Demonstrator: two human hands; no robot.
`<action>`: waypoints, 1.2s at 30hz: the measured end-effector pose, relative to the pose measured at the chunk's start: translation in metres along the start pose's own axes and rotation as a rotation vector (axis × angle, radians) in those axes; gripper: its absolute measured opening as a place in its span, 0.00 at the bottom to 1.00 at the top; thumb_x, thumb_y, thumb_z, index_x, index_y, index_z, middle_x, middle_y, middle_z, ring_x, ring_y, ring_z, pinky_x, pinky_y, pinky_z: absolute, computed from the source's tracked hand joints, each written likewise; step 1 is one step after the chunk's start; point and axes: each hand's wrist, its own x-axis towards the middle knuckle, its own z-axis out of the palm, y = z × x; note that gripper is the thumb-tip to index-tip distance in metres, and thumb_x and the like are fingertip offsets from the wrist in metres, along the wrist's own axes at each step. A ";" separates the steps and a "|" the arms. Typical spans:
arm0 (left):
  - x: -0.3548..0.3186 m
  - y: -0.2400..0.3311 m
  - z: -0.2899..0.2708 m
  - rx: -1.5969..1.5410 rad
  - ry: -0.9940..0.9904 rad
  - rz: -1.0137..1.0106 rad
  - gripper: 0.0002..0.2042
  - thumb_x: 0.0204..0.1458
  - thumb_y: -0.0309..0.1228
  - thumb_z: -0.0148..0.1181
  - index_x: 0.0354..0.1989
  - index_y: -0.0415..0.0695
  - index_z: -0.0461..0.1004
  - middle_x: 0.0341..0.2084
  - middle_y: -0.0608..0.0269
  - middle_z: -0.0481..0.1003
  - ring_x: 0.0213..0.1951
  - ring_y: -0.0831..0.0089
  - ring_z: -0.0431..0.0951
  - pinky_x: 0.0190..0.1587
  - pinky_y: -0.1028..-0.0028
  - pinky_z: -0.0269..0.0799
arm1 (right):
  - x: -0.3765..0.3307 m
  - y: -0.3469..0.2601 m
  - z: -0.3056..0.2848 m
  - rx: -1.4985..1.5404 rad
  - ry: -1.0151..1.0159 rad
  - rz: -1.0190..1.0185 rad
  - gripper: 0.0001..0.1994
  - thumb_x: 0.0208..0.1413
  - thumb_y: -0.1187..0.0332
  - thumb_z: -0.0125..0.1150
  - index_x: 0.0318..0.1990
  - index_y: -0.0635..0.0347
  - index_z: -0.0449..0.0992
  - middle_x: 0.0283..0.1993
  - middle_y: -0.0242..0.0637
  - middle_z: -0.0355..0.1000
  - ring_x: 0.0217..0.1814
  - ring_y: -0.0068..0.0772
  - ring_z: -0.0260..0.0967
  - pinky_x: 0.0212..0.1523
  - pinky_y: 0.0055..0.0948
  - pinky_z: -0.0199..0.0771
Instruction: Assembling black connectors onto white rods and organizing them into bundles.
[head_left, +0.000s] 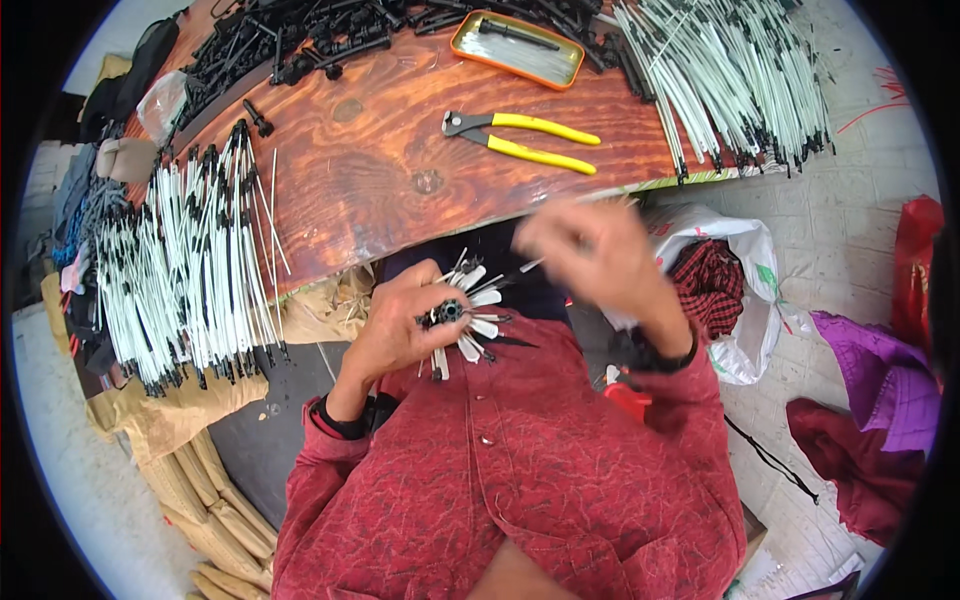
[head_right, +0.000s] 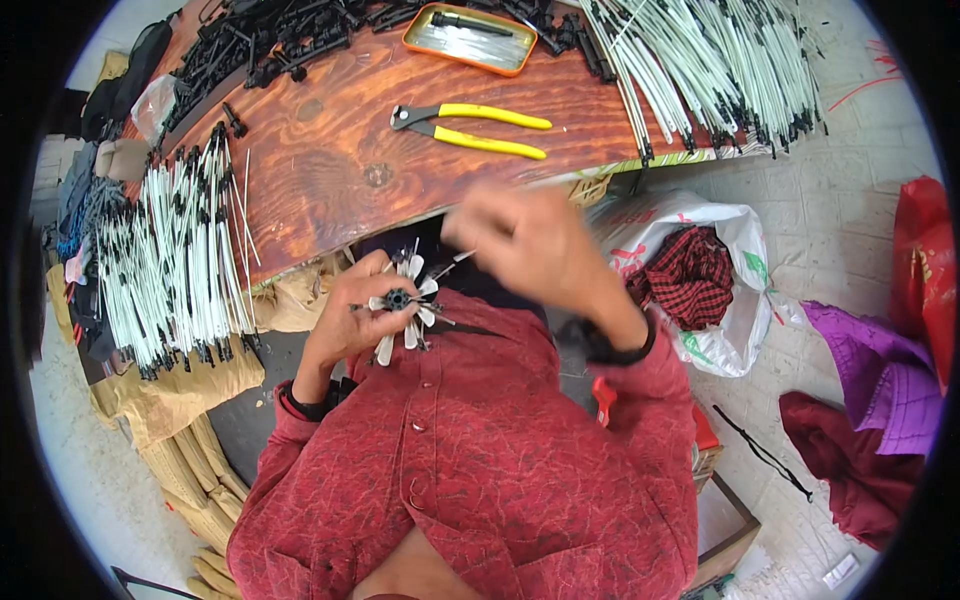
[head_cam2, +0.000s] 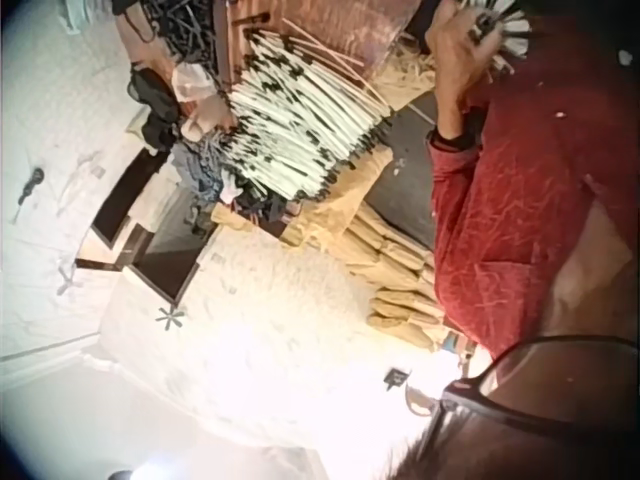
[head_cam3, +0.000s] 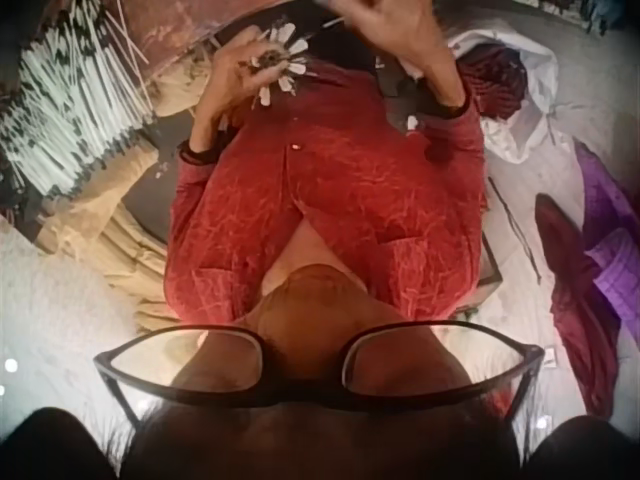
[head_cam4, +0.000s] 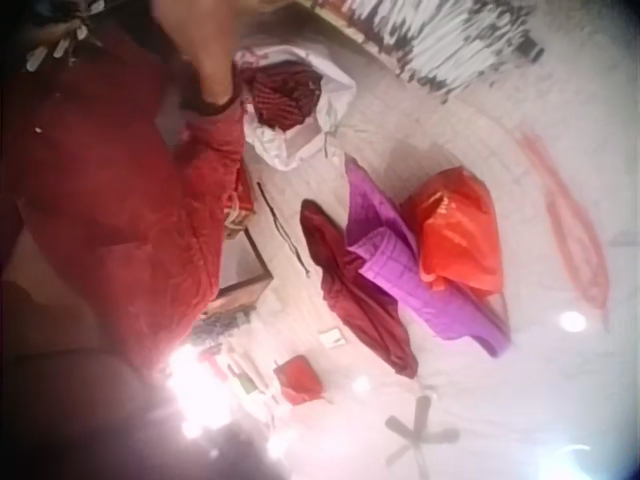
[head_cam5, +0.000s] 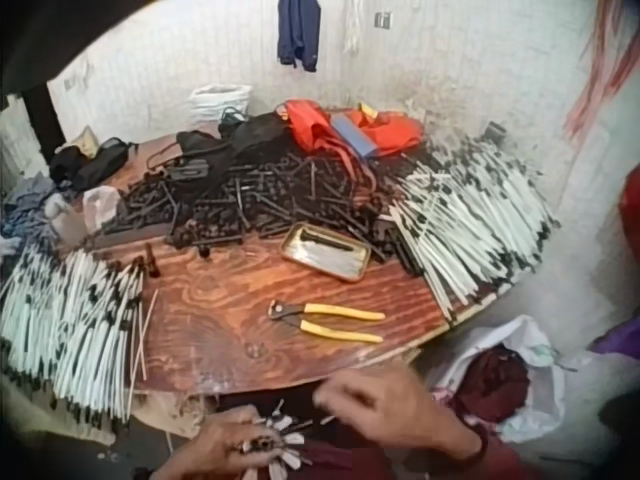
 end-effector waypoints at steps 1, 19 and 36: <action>-0.002 -0.003 0.002 -0.010 0.004 -0.013 0.09 0.47 0.30 0.73 0.36 0.45 0.83 0.24 0.60 0.65 0.28 0.63 0.70 0.30 0.66 0.63 | 0.016 0.012 -0.005 -0.222 0.240 -0.140 0.09 0.59 0.62 0.68 0.40 0.58 0.84 0.34 0.37 0.78 0.34 0.41 0.77 0.35 0.36 0.76; -0.009 -0.005 0.002 0.037 0.065 -0.028 0.13 0.46 0.34 0.78 0.38 0.44 0.83 0.26 0.62 0.63 0.28 0.65 0.66 0.30 0.66 0.61 | -0.039 0.053 -0.008 1.009 -0.440 0.126 0.13 0.66 0.60 0.63 0.37 0.61 0.73 0.40 0.41 0.78 0.36 0.31 0.81 0.36 0.29 0.81; -0.013 -0.010 0.003 -0.021 0.118 -0.027 0.09 0.48 0.30 0.72 0.36 0.44 0.80 0.26 0.61 0.64 0.30 0.64 0.69 0.31 0.67 0.63 | -0.067 0.066 0.033 0.261 -0.557 0.025 0.11 0.70 0.64 0.57 0.45 0.64 0.80 0.46 0.42 0.76 0.48 0.44 0.77 0.51 0.37 0.75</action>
